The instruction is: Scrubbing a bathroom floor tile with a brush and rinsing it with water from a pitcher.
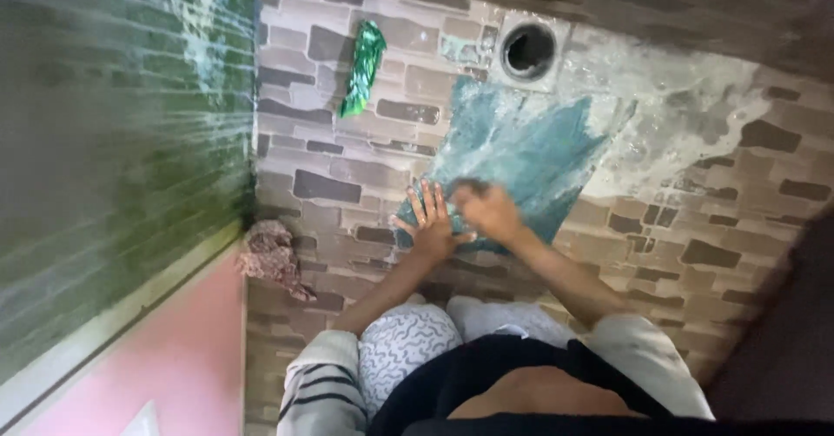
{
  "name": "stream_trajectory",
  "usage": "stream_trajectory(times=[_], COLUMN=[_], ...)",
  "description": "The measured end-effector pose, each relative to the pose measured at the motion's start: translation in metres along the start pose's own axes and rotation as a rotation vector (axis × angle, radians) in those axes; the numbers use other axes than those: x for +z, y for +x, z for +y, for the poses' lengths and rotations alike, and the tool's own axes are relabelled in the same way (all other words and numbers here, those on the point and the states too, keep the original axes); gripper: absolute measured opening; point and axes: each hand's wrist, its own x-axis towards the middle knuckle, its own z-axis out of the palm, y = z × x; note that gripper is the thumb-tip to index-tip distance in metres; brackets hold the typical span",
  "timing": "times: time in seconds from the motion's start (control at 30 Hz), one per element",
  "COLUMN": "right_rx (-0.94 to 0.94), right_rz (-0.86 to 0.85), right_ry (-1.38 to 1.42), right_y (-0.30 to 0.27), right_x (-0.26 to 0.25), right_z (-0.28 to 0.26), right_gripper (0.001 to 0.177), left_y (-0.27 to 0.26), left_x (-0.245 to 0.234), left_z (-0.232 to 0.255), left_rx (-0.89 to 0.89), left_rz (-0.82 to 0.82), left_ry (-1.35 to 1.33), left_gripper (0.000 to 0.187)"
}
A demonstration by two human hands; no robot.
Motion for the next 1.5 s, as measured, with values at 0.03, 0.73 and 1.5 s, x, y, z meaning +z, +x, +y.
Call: stream_trajectory(times=[0.03,0.73,1.5], right_rx=[0.002,-0.059,-0.555], right_rz=[-0.004,0.150,0.592], right_ry=[0.001,-0.371,-0.389], right_y=[0.003,0.089,0.157], right_x=[-0.005,-0.029,-0.054], right_z=[0.008,0.018,-0.007], right_gripper=[0.023,0.015,0.027], left_y=[-0.006,-0.034,-0.022], left_x=[0.002,-0.033,-0.045], left_z=[-0.003,-0.005,-0.001], left_rx=[-0.002,-0.143,-0.157], left_rz=[-0.004,0.050,-0.062], left_ry=[-0.001,-0.002,0.000], left_gripper=[0.144,0.151,0.155])
